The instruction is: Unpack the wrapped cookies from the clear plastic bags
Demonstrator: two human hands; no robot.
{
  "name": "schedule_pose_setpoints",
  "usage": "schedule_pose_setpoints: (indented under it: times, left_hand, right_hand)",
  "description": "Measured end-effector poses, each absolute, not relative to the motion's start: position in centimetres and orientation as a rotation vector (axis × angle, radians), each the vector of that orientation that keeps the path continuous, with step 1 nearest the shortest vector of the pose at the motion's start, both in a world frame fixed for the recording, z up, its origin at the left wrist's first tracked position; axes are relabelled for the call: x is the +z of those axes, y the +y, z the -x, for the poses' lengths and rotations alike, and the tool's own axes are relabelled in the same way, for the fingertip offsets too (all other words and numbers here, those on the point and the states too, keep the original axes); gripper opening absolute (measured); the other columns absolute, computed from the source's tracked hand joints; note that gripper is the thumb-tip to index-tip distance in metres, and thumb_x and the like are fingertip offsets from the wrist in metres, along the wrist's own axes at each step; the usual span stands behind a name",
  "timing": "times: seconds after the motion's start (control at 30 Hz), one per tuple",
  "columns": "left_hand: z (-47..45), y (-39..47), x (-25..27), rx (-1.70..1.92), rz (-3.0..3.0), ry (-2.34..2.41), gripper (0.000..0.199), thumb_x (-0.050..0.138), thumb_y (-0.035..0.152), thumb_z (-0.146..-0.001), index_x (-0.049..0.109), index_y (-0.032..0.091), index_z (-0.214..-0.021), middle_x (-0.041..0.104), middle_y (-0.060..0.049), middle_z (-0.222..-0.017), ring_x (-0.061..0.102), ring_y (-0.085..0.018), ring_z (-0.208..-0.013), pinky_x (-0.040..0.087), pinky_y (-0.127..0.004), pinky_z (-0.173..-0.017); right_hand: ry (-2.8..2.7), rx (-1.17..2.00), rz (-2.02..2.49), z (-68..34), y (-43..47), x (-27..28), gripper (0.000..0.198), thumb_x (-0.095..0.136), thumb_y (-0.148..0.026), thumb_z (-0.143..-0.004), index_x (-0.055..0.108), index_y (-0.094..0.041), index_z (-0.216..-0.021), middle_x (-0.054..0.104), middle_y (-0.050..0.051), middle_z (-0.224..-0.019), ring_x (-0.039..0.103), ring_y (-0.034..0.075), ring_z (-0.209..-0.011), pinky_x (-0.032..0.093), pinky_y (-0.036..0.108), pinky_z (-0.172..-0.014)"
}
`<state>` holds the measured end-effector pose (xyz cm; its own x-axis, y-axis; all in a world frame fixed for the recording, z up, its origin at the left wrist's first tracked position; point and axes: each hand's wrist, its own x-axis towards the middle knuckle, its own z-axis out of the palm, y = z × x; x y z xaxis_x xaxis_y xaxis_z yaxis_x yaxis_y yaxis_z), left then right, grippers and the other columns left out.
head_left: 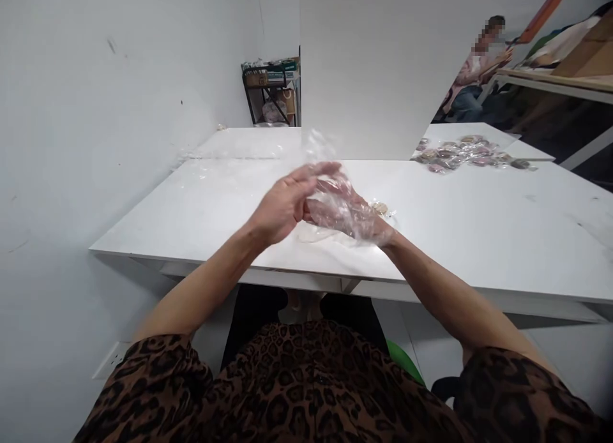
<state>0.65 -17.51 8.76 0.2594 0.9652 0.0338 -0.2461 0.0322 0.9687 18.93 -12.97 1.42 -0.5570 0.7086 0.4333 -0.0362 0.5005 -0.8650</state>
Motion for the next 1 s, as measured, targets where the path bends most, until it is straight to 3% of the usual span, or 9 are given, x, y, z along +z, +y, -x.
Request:
schedule_pose_setpoints:
  times: [0.1,0.27,0.4,0.5,0.63,0.77,0.87,0.93,1.0]
  left_hand:
    - [-0.8,-18.2,7.1,1.144,-1.237,0.850,0.034,0.065,0.029,-0.098,0.069,0.023,-0.131,0.075,-0.008,-0.117,0.072,-0.034,-0.116,0.066,-0.046,-0.089]
    - [2.5,-17.6,3.5,1.326,-1.610,1.127,0.072,0.091,0.035,-0.075,0.063,0.030,-0.142,0.065,-0.010,-0.136,0.067,-0.031,-0.113,0.060,-0.037,-0.087]
    - [4.3,-16.6,1.2,0.917,-1.812,1.187,0.021,0.078,0.041,-0.086,0.079,0.023,-0.096,0.071,-0.008,-0.093,0.061,-0.018,-0.067,0.050,-0.032,-0.060]
    - [5.8,-14.6,1.3,0.934,-1.629,1.223,0.025,0.065,0.027,-0.095,0.072,0.020,-0.072,0.060,-0.002,-0.060,0.052,-0.012,-0.048,0.037,-0.026,-0.047]
    - [9.6,-8.1,3.8,1.389,-1.232,1.394,0.031,0.061,0.014,-0.096,0.062,0.016,-0.065,0.057,0.001,-0.054,0.046,-0.007,-0.041,0.031,-0.024,-0.042]
    - [14.4,1.3,7.7,1.586,-1.026,1.424,0.029,0.060,0.029,-0.103,0.059,0.015,-0.077,0.061,0.000,-0.066,0.064,-0.011,-0.063,0.051,-0.023,-0.061]
    - [17.2,7.8,10.4,1.694,-0.858,1.395,0.032,0.036,0.024,-0.112,0.059,0.013,-0.093,0.060,0.001,-0.074,0.069,-0.008,-0.090,0.055,-0.020,-0.089]
    - [18.1,11.1,11.5,1.810,-0.814,1.311,0.041,0.021,0.029,-0.115,0.058,0.011,-0.115,0.070,-0.001,-0.097,0.065,-0.004,-0.103,0.053,-0.021,-0.101]
    - [17.9,13.4,11.4,1.866,-0.817,1.310,0.055,0.010,0.040,-0.114,0.046,0.009,-0.141,0.066,-0.004,-0.135,0.056,-0.004,-0.125,0.048,-0.025,-0.113]
  right_hand:
    - [-1.841,1.245,0.642,-20.2,-13.6,0.8,0.067,0.072,-0.076,-0.080,0.075,-0.031,-0.129,0.075,0.008,-0.119,0.074,0.031,-0.103,0.063,0.047,-0.085]
    - [-1.709,1.183,0.713,-22.0,-14.0,0.7,0.043,0.082,-0.068,-0.076,0.083,-0.030,-0.098,0.078,0.007,-0.108,0.074,0.031,-0.098,0.063,0.047,-0.081]
    - [-1.778,1.223,0.741,-20.7,-13.3,0.4,0.041,0.083,-0.063,-0.078,0.082,-0.032,-0.103,0.077,0.007,-0.110,0.073,0.032,-0.104,0.063,0.049,-0.086]
    - [-1.742,1.237,0.781,-19.6,-11.8,-0.2,0.050,0.085,-0.057,-0.078,0.075,-0.034,-0.122,0.073,0.007,-0.121,0.071,0.028,-0.104,0.063,0.046,-0.086]
    - [-1.602,1.124,0.893,-19.5,-9.1,-1.7,0.050,0.082,-0.052,-0.082,0.069,-0.035,-0.126,0.064,0.006,-0.138,0.066,0.024,-0.107,0.063,0.041,-0.082]
    - [-1.499,1.118,1.017,-20.4,-6.9,-4.0,0.045,0.082,-0.050,-0.081,0.069,-0.032,-0.120,0.065,0.007,-0.135,0.066,0.023,-0.102,0.061,0.040,-0.079]
    - [-1.434,1.155,1.059,-20.9,-6.1,-5.6,0.042,0.083,-0.048,-0.080,0.071,-0.032,-0.117,0.067,0.006,-0.131,0.065,0.022,-0.101,0.060,0.038,-0.079]
    - [-1.424,1.173,1.089,-21.2,-5.8,-6.2,0.041,0.083,-0.048,-0.080,0.071,-0.032,-0.116,0.068,0.006,-0.129,0.066,0.022,-0.102,0.060,0.038,-0.080]
    - [-1.435,1.176,1.118,-21.6,-5.6,-6.5,0.041,0.083,-0.049,-0.081,0.071,-0.032,-0.117,0.068,0.007,-0.130,0.065,0.023,-0.103,0.060,0.039,-0.081]
